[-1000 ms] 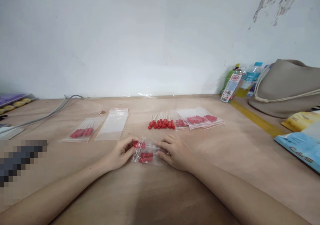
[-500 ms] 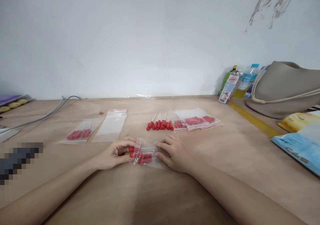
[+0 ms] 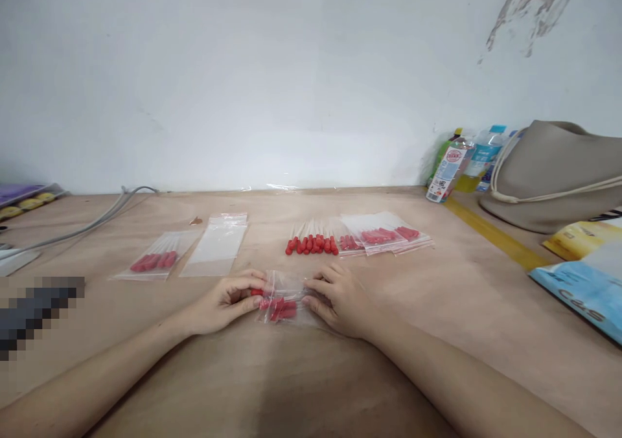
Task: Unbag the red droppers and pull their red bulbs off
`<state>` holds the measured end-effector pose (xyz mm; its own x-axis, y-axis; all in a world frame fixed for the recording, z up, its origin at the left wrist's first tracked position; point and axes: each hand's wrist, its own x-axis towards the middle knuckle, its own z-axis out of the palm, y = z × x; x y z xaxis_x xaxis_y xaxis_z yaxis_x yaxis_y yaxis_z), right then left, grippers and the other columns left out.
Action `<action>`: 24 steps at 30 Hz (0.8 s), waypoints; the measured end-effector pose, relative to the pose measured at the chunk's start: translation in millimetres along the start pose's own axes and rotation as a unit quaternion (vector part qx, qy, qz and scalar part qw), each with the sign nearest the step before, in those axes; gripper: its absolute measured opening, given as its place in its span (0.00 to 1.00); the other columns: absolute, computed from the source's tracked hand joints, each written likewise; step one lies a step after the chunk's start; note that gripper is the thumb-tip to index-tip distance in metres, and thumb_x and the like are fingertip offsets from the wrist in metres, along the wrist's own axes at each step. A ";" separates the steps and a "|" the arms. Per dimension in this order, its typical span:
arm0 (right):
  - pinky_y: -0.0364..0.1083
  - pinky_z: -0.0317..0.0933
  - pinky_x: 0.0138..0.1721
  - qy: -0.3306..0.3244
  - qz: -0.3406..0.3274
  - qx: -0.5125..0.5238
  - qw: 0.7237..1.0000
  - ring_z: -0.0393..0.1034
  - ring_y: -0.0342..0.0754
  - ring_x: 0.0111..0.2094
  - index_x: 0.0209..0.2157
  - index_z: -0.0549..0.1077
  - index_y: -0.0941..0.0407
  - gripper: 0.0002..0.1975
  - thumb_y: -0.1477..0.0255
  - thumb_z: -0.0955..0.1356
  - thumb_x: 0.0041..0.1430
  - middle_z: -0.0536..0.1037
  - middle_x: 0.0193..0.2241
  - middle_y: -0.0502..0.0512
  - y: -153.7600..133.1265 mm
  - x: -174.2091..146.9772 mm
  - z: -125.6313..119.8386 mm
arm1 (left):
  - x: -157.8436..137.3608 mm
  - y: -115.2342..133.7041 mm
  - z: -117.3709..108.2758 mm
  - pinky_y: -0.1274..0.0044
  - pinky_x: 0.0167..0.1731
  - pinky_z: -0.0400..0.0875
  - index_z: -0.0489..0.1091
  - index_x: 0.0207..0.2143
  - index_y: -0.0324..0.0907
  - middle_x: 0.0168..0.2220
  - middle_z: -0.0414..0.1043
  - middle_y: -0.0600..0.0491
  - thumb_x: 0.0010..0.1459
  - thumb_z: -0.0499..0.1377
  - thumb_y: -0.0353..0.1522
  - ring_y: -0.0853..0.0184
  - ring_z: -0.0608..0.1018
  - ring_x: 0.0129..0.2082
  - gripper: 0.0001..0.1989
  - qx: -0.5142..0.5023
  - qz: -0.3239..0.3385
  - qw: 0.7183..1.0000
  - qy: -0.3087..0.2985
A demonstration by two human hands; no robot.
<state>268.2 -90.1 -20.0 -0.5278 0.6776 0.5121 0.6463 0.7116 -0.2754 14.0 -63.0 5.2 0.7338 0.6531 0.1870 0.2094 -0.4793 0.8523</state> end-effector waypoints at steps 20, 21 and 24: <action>0.46 0.58 0.33 0.029 0.003 -0.003 1.000 0.63 0.45 0.32 0.35 0.75 0.54 0.10 0.69 0.62 0.58 0.71 0.29 0.55 -1.1 3.5 4.3 | 4.1 -3.2 -1.9 0.74 0.41 0.68 0.72 0.42 0.44 0.40 0.71 0.49 0.53 0.58 0.34 0.67 0.73 0.39 0.13 0.030 0.002 1.000 0.001; 0.46 0.58 0.34 0.028 0.001 -0.001 1.000 0.63 0.45 0.32 0.35 0.75 0.54 0.10 0.69 0.63 0.58 0.71 0.29 0.55 -0.7 3.2 4.2 | 4.6 -3.8 -5.5 0.74 0.40 0.68 0.73 0.41 0.44 0.38 0.72 0.49 0.52 0.59 0.34 0.67 0.74 0.38 0.13 0.033 0.005 0.999 0.004; 0.46 0.58 0.34 0.028 -0.002 0.005 1.000 0.64 0.45 0.32 0.37 0.74 0.54 0.10 0.68 0.64 0.57 0.71 0.30 0.55 0.3 2.4 3.9 | 4.1 -4.4 -26.0 0.75 0.35 0.70 0.74 0.38 0.43 0.35 0.74 0.50 0.48 0.62 0.35 0.67 0.75 0.33 0.13 0.037 -0.021 0.999 0.001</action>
<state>265.0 -87.6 -22.0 -0.4992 0.6635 0.5572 0.6381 0.7166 -0.2816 -0.7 -43.0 14.8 0.7226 0.6741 0.1529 0.2869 -0.4937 0.8209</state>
